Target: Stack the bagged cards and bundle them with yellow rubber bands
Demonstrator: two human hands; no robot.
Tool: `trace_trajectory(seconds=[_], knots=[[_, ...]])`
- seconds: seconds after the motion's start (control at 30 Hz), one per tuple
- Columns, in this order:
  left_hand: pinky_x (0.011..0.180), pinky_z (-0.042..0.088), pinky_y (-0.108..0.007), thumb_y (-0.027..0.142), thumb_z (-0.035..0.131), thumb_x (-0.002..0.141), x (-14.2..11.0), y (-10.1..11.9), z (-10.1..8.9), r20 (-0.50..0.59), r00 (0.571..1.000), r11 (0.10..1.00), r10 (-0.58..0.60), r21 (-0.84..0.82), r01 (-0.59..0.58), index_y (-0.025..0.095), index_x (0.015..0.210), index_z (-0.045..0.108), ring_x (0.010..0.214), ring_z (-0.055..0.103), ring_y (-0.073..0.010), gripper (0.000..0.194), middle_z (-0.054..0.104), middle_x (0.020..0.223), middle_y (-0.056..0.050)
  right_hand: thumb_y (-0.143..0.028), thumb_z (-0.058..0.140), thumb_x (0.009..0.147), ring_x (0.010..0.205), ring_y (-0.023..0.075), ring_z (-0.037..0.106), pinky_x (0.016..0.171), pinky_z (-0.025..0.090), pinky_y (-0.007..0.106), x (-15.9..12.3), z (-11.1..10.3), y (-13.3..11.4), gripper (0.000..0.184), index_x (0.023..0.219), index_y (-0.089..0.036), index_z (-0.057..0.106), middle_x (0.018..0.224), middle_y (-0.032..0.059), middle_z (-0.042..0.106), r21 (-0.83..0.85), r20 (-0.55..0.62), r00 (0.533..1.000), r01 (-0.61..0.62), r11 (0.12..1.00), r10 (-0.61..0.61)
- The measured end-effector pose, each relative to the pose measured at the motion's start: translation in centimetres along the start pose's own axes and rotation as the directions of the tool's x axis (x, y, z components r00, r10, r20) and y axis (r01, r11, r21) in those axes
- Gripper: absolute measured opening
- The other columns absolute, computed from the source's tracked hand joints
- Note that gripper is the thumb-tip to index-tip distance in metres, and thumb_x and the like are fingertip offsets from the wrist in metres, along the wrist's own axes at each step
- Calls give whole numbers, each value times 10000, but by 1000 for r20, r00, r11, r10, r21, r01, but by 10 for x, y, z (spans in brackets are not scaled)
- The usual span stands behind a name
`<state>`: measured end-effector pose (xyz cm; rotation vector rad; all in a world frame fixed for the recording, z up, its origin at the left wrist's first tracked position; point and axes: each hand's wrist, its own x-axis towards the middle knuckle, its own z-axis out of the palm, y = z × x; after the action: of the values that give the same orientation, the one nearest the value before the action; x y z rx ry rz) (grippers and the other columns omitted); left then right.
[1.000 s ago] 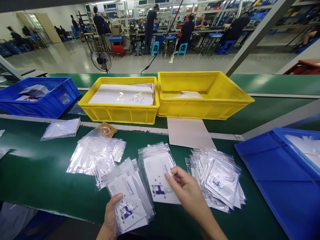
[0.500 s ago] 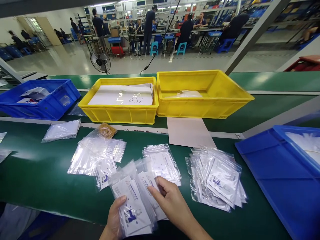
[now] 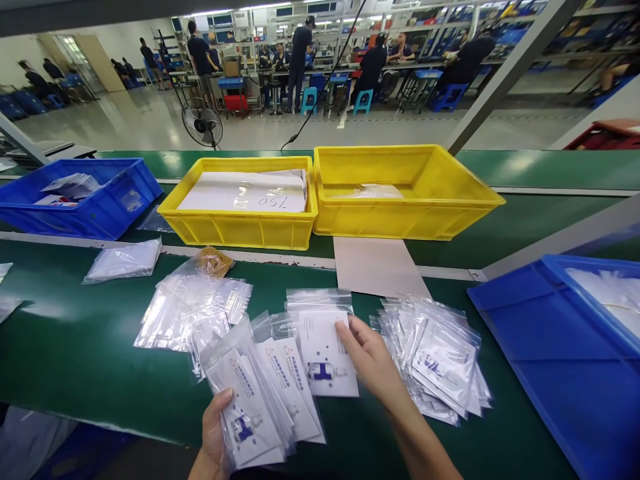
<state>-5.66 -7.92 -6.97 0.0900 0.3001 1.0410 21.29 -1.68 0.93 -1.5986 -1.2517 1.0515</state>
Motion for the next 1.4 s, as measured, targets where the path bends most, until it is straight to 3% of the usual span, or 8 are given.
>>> trace_trajectory(seconds=[0.13, 0.27, 0.43, 0.63, 0.83, 1.17, 1.3, 1.4], knots=[[958, 507, -437, 183, 460, 922, -3, -2, -1, -69, 998, 1000, 4, 27, -2, 177, 1128, 715, 991, 690, -312, 328, 746, 1046, -99, -566, 445, 900, 1251, 313, 459, 971, 424, 455, -8, 9, -8, 555, 1327, -211, 457, 1373, 143, 502, -137, 32, 999, 26, 990, -22], [960, 502, -469, 203, 496, 899, 0, -7, 2, -123, 992, 998, -3, 59, 11, 155, 1102, 726, 1023, 673, -345, 310, 755, 991, -124, -503, 386, 951, 666, 172, 539, 610, 442, 287, -32, 22, -28, 392, 721, -218, 525, 708, 7, 559, 16, 384, 922, 46, 999, -49], [1017, 458, -466, 215, 447, 922, 2, -4, 4, -40, 999, 999, -12, 35, 14, 168, 1141, 708, 1074, 652, -333, 344, 745, 1046, -116, -545, 429, 929, 567, 150, 482, 512, 395, 268, -22, 2, -25, 405, 702, -215, 490, 629, -15, 488, 83, 215, 977, -26, 996, 7], [1061, 418, -467, 199, 422, 939, 2, -3, 9, 19, 1000, 1000, -6, 4, 6, 201, 1169, 693, 1100, 641, -316, 356, 725, 1115, -91, -601, 485, 868, 1240, 337, 477, 934, 459, 468, -9, 4, -8, 645, 1385, -223, 411, 1383, 147, 496, -74, -48, 998, -49, 996, 46], [1027, 442, -491, 243, 562, 890, 7, -14, 19, -141, 989, 998, -51, 24, 55, 182, 1100, 730, 1074, 648, -354, 276, 730, 1090, -125, -503, 429, 943, 556, 136, 469, 529, 391, 254, -41, 31, -27, 377, 706, -218, 497, 608, -33, 485, 73, 406, 912, 26, 997, -54], [967, 489, -497, 197, 639, 827, 5, -15, 15, -332, 943, 998, -19, 50, 37, 132, 1013, 749, 1026, 669, -362, 225, 755, 981, -137, -559, 455, 891, 1272, 332, 453, 941, 450, 467, -15, 3, -10, 612, 1385, -202, 403, 1418, 164, 467, -208, -27, 1000, 8, 978, -14], [1016, 439, -525, 250, 662, 813, 8, -24, 27, -325, 944, 997, -57, 24, 68, 138, 1189, 671, 1055, 653, -377, 392, 740, 1042, -150, -452, 378, 950, 850, 219, 614, 719, 480, 323, -34, 30, -21, 324, 854, -220, 583, 941, 71, 658, -93, 439, 895, 133, 987, -79], [1036, 411, -544, 278, 676, 802, 7, -28, 30, -313, 945, 994, -97, 9, 105, 119, 1230, 641, 1071, 642, -392, 458, 729, 1069, -166, -432, 379, 925, 576, 149, 459, 531, 345, 269, -42, 42, -25, 363, 623, -233, 347, 621, -17, 469, -102, 417, 907, 113, 988, -61]])
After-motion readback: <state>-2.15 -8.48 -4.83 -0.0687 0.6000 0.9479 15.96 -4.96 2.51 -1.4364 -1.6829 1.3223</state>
